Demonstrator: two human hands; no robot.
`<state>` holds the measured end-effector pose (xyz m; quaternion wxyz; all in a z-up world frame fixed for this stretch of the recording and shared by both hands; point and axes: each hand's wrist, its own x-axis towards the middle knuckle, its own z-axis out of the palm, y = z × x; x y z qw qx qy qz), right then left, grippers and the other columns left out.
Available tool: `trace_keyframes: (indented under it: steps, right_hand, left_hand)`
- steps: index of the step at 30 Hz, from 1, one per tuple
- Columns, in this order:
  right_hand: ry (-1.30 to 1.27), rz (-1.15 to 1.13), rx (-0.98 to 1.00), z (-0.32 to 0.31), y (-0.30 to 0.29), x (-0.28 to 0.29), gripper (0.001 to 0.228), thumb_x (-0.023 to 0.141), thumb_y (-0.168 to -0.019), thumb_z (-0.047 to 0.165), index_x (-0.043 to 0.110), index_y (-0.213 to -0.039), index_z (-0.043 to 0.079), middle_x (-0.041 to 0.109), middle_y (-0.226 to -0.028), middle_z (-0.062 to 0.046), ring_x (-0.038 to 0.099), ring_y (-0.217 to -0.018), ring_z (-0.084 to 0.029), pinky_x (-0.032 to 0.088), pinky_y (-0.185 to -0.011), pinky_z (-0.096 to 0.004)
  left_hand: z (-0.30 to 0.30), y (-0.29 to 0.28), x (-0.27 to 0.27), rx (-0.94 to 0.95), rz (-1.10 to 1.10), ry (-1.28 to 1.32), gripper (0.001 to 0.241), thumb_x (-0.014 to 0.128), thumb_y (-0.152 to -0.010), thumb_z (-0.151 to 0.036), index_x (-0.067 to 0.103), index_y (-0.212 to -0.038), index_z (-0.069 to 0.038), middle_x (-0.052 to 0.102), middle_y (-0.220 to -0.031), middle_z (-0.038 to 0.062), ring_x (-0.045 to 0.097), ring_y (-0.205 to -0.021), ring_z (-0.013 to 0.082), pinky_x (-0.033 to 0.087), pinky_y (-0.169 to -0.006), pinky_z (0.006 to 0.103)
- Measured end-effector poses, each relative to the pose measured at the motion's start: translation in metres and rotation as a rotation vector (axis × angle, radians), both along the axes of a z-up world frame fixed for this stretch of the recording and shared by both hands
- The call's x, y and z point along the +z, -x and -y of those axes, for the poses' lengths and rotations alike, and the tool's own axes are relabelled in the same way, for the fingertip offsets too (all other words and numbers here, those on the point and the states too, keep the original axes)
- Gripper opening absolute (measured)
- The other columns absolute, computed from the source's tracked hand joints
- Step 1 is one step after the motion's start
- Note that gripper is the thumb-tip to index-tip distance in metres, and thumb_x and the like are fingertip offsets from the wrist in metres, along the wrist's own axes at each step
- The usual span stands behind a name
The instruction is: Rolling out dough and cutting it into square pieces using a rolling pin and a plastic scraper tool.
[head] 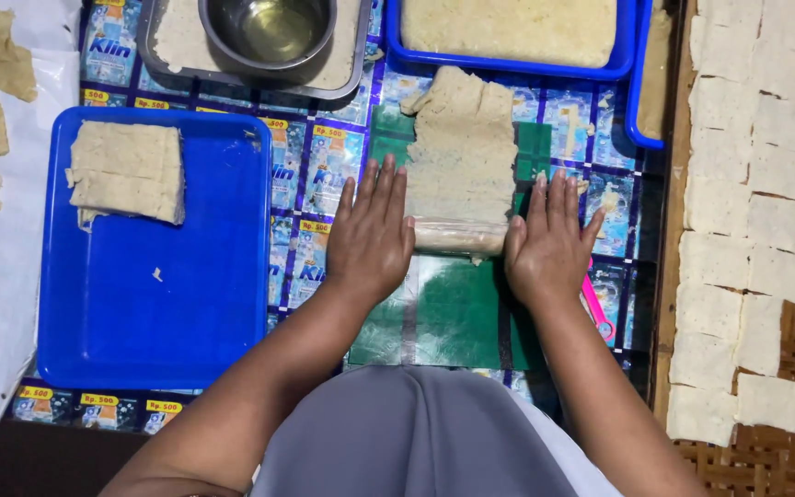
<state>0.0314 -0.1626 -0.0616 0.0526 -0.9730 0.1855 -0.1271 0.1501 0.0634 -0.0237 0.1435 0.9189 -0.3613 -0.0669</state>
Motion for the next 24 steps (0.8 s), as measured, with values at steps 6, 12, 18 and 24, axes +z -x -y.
trace_keyframes:
  steps: [6, 12, 18, 24]
  right_hand:
    - [-0.014, 0.052, 0.009, 0.038, -0.07, -0.004, 0.058, 0.044, -0.108, 0.035, 0.043, -0.162, 0.014, 0.031, -0.166, -0.025, 0.022, -0.155, -0.04, 0.008, -0.112, -0.077]
    - [-0.109, -0.023, -0.058, 0.045, -0.107, 0.013, 0.059, 0.036, -0.111, 0.043, 0.043, -0.163, 0.015, 0.016, -0.172, -0.018, 0.007, -0.159, -0.031, -0.008, -0.116, -0.072]
    - [0.113, 0.142, 0.072, 0.009, -0.026, -0.01, 0.05, 0.046, -0.109, 0.032, 0.06, -0.152, 0.01, 0.043, -0.163, -0.025, 0.035, -0.152, -0.04, 0.01, -0.115, -0.07]
    - [0.075, 0.178, 0.035, 0.001, -0.007, -0.027, 0.054, 0.044, -0.109, 0.032, 0.052, -0.154, 0.003, 0.042, -0.161, -0.026, 0.035, -0.151, -0.04, 0.013, -0.117, -0.067]
  left_hand:
    - [0.033, -0.06, 0.013, 0.075, -0.008, -0.075, 0.061, 0.024, -0.108, -0.03, 0.023, -0.165, -0.009, 0.015, -0.173, 0.017, 0.01, -0.16, 0.0333, 0.0, -0.126, 0.0556]
    - [0.048, -0.09, 0.003, 0.154, 0.017, -0.013, 0.064, 0.03, -0.108, -0.032, 0.02, -0.166, -0.006, 0.008, -0.173, 0.019, 0.004, -0.161, 0.0344, -0.006, -0.126, 0.0585]
    - [0.011, -0.013, 0.003, 0.094, 0.008, -0.036, 0.061, 0.025, -0.109, -0.037, 0.029, -0.163, -0.009, 0.015, -0.173, 0.017, 0.007, -0.16, 0.032, 0.001, -0.126, 0.0554]
    - [-0.003, 0.009, -0.017, 0.056, 0.045, 0.037, 0.061, 0.027, -0.11, -0.034, 0.025, -0.164, -0.005, 0.017, -0.172, 0.021, 0.01, -0.159, 0.0374, 0.003, -0.126, 0.0548]
